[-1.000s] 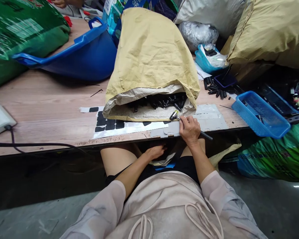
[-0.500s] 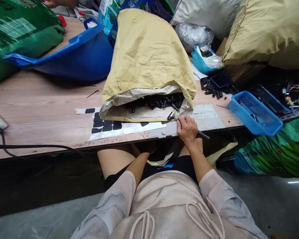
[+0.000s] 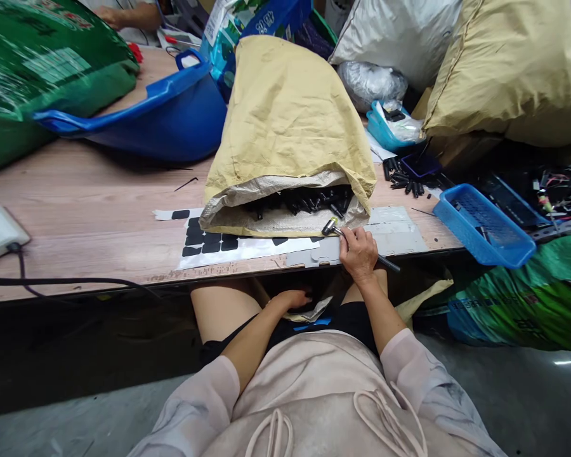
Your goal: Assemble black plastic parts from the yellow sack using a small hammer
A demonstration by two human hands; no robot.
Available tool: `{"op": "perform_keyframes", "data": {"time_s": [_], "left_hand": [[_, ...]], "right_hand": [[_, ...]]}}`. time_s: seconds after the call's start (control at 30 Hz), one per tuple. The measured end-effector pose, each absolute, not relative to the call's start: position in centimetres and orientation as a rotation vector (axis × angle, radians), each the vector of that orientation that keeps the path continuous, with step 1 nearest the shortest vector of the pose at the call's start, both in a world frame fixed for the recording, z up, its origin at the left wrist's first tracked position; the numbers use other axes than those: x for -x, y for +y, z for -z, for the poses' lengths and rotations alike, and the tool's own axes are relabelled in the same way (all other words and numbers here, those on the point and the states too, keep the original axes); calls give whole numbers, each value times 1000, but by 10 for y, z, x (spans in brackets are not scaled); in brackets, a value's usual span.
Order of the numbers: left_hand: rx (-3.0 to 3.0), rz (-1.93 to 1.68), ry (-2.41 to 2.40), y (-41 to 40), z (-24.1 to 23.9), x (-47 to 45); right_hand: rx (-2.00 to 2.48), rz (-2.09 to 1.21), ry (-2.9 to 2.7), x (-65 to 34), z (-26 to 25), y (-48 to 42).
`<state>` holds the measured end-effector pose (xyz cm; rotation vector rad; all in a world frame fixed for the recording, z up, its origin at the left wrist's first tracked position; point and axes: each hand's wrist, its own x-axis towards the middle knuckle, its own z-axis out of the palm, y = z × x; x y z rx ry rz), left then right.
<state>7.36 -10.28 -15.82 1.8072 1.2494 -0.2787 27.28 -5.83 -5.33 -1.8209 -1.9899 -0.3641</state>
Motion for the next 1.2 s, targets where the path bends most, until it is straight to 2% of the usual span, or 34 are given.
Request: {"op": "perform_keyframes", "data": {"time_s": [0.1, 0.2, 0.27, 0.33, 0.4, 0.5, 0.7, 1.0, 1.2], "left_hand": [[-1791, 310, 1096, -110, 119, -59], [-1660, 171, 806, -103, 61, -42], [-1728, -112, 841, -87, 23, -33], [-1933, -580, 1146, -63, -5, -27], [-2126, -892, 1436, -33, -17, -21], [-2283, -893, 1678, 14, -15, -8], [-2174, -804, 1858, 76, 4, 12], [-2133, -860, 1905, 108, 2, 34], [-2131, -860, 1873, 99, 8, 31]], "right_hand": [[1816, 359, -1994, -273, 55, -58], [1795, 373, -1994, -274, 56, -58], [1782, 403, -1990, -275, 57, -58], [1771, 436, -1992, -275, 58, -58], [1755, 461, -1997, -276, 58, -58], [1741, 476, -1999, -277, 59, -58], [1754, 441, -2001, -277, 58, -60], [1697, 497, -2021, -281, 58, -61], [1699, 547, -2027, -282, 60, -60]]}}
